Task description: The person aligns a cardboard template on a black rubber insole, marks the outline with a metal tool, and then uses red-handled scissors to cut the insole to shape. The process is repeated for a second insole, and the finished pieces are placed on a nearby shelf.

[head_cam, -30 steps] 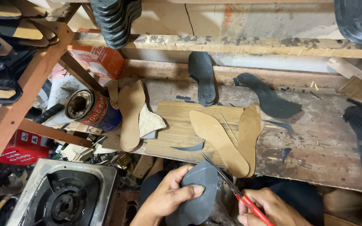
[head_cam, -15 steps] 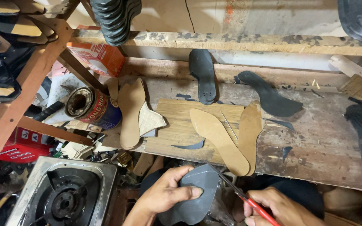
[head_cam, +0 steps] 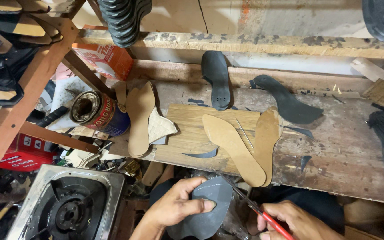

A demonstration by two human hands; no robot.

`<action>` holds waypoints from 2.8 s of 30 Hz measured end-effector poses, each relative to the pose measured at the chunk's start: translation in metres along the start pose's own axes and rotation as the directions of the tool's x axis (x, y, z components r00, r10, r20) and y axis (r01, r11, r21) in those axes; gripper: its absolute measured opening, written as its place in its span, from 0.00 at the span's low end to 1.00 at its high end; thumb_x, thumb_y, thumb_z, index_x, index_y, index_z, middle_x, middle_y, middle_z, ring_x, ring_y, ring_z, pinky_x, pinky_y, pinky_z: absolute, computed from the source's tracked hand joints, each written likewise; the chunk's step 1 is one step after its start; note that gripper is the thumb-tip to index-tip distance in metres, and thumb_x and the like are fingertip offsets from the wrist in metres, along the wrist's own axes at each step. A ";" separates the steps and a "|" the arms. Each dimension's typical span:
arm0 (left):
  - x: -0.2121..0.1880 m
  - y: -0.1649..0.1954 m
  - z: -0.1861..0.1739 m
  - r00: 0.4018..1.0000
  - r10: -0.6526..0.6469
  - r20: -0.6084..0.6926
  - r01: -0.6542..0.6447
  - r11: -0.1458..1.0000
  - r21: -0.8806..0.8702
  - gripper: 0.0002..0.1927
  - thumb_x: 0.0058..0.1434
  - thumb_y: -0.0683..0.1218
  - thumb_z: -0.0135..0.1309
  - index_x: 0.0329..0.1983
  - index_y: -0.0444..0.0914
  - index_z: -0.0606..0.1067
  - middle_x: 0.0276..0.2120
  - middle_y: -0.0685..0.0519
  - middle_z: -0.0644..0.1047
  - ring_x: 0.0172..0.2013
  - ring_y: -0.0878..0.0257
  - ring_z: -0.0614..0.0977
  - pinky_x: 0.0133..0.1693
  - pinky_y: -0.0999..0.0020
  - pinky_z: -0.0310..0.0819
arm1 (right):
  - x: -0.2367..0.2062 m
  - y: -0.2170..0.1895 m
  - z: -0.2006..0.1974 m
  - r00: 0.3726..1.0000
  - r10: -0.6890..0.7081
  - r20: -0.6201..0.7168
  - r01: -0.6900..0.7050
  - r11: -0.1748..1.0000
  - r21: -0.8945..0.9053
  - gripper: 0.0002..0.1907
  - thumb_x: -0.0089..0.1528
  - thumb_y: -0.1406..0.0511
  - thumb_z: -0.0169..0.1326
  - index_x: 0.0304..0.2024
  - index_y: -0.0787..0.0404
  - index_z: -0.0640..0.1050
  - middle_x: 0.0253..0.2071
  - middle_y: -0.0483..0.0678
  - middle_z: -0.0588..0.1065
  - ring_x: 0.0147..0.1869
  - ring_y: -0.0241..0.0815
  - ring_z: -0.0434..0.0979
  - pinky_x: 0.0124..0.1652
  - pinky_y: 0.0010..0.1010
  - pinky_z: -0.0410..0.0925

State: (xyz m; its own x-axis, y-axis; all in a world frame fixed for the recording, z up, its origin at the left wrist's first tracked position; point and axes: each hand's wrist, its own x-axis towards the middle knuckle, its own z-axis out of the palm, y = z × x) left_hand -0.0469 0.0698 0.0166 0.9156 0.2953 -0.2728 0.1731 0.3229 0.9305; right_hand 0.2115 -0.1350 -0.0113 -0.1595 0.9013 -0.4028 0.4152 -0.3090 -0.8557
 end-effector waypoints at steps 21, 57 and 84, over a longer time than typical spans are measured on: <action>-0.002 -0.006 -0.003 0.997 -0.020 0.070 0.021 1.000 -0.003 0.15 0.57 0.41 0.62 0.48 0.33 0.78 0.34 0.59 0.79 0.36 0.72 0.75 0.41 0.75 0.71 | -0.004 0.007 -0.007 0.995 -0.067 0.077 0.066 0.998 0.012 0.16 0.55 0.56 0.65 0.28 0.61 0.78 0.21 0.41 0.76 0.26 0.32 0.75 0.28 0.28 0.67; 0.029 -0.023 0.072 0.717 0.079 -0.693 -0.580 0.619 -0.530 0.17 0.61 0.38 0.54 0.54 0.33 0.73 0.44 0.47 0.81 0.43 0.57 0.85 0.42 0.60 0.84 | 0.036 0.051 0.094 0.944 0.056 -0.325 0.078 0.920 0.385 0.15 0.52 0.65 0.66 0.40 0.58 0.79 0.22 0.44 0.75 0.27 0.33 0.75 0.31 0.30 0.69; 0.021 -0.024 0.058 0.802 0.064 -0.594 -0.458 0.705 -0.542 0.18 0.60 0.37 0.54 0.54 0.33 0.72 0.43 0.46 0.81 0.42 0.56 0.85 0.40 0.59 0.85 | 0.025 0.067 0.080 0.959 0.061 -0.278 0.022 0.957 0.288 0.10 0.52 0.62 0.69 0.31 0.57 0.82 0.21 0.41 0.80 0.26 0.31 0.80 0.31 0.25 0.71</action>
State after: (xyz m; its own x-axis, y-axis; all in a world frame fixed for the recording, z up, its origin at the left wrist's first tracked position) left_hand -0.0104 0.0159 0.0028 0.5294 0.7917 -0.3049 -0.4936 0.5797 0.6483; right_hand 0.1639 -0.1573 -0.1051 0.1216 0.9295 -0.3483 0.1358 -0.3632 -0.9218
